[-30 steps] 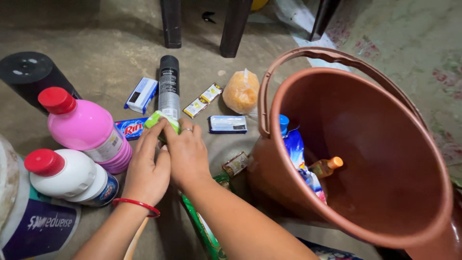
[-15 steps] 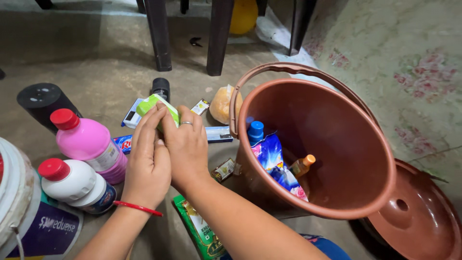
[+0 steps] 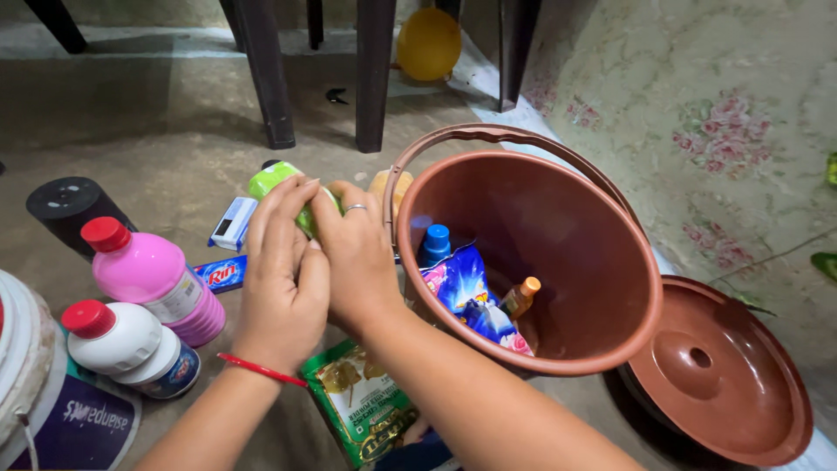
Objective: The person packs various household items into a brown bucket. They pick up items like a green packet, a blue box, a plastic bag, a spray can, and several bottles from the floor and place them inside the bucket.
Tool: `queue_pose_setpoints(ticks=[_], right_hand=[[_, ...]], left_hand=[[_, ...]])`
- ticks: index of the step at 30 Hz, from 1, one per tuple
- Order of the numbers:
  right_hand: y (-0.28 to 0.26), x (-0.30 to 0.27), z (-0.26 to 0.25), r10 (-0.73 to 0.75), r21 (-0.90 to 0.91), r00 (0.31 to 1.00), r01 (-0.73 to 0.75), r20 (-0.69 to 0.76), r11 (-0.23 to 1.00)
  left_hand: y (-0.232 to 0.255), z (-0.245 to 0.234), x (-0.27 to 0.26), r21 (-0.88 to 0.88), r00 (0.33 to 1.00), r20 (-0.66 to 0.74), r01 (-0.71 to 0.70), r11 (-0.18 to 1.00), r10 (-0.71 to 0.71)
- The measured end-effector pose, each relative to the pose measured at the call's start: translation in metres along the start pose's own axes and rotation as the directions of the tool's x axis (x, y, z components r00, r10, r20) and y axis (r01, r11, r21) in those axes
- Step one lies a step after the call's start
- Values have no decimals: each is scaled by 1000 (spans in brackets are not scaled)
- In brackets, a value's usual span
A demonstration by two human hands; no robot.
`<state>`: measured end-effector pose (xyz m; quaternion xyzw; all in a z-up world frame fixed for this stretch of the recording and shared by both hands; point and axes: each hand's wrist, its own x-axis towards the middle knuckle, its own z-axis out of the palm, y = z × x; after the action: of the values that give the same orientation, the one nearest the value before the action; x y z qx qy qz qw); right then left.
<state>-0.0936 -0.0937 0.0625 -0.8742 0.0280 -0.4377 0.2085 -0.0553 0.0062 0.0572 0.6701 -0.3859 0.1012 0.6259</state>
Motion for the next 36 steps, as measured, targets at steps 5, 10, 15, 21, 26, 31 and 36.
queue_pose_setpoints(ticks=[5,10,15,21,26,31,36], right_hand=[[12,1,-30,33,1,999,-33,-10,999],[25,1,-50,61,-52,998,-62,-30,997],[41,-3,-81,45,-90,999,-45,-5,995],[63,-10,-116,314,-56,938,-309,147,949],[96,-12,-126,329,-123,924,-310,195,943],[129,-11,-120,451,-301,793,-349,410,887],[146,-8,-111,534,-424,667,-341,519,839]], left_hand=[[18,21,4,83,980,30,-200,976,198],[31,45,7,18,991,49,-127,992,126],[43,67,6,17,982,89,-167,986,165],[52,99,4,4,980,174,-97,995,95],[46,122,10,83,963,268,-56,995,32],[32,140,20,297,916,385,-7,955,-113],[21,152,30,467,864,457,-31,884,-211]])
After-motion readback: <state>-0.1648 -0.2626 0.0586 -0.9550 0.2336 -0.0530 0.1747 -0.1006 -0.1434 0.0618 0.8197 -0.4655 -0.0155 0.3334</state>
